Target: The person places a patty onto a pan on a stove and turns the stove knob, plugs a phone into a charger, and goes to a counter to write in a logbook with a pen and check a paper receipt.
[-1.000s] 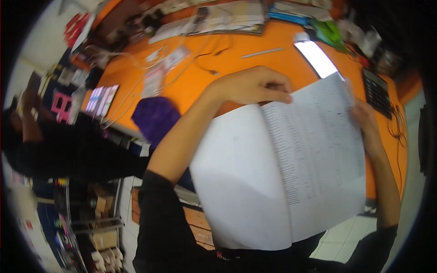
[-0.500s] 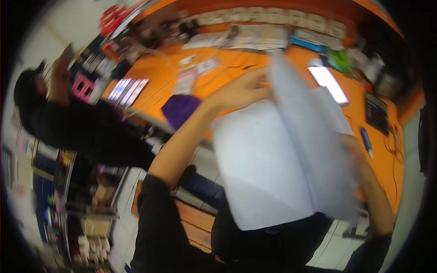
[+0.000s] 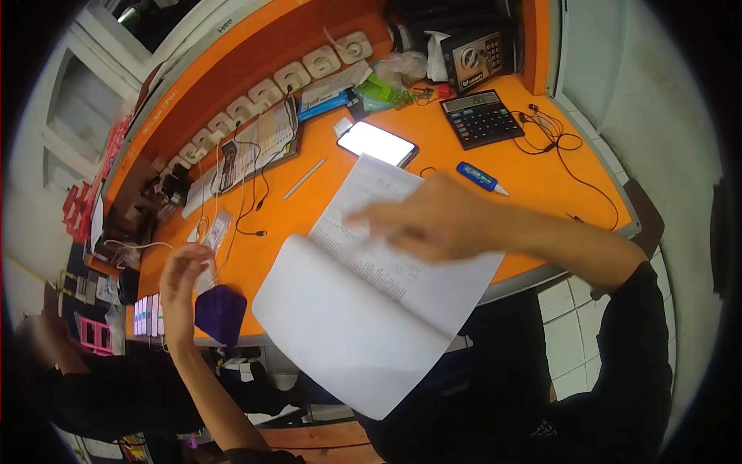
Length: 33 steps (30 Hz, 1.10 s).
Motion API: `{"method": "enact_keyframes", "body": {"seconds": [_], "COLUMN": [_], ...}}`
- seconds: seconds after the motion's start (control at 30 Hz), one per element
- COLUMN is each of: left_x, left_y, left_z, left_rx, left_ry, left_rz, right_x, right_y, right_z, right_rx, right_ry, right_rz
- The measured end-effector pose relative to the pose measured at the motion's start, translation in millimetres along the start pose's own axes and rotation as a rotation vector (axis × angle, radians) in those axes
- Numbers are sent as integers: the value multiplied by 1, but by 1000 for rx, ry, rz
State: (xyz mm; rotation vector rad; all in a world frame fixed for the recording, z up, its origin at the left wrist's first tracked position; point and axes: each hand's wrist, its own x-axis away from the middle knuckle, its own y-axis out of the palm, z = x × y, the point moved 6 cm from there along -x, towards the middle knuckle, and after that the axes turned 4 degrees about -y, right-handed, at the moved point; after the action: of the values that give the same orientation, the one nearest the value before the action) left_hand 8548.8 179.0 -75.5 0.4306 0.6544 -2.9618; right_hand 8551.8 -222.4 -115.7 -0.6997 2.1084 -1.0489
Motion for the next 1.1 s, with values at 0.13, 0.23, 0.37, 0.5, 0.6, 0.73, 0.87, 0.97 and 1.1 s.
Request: {"method": "enact_keyframes", "body": {"seconds": [0.13,0.23,0.37,0.5,0.6,0.73,0.87,0.97,1.1], "left_x": [24,21,12,14,14,16,9,4,-6], "left_y": [94,146,186,200,200,200,198,206,216], "left_z": [45,46,34,8,3,0,3,7,16], "left_rx": [-554,-509,-475,-540,-523,-488,-485,-424,-385], "left_ry": [157,309,429,453,429,453,406,390,334], "left_rz": [-367,-479,-577,-633,-614,-583,-613,-623,-649], "right_x": [-38,-75,-110,-126,-128,-121,-103,-85,-77], "right_y": [-69,-102,-127,-121,-121,-142,-153,-156,-172], "right_z": [101,184,244,258,275,265,224,204,203], "right_rx": [723,1238,1387,1508,1499,1462,1342,1145,880], "right_ry": [6,121,441,548,625,465,303,263,377], "right_rz": [480,221,0,-165,-187,35,108,272,522]}}
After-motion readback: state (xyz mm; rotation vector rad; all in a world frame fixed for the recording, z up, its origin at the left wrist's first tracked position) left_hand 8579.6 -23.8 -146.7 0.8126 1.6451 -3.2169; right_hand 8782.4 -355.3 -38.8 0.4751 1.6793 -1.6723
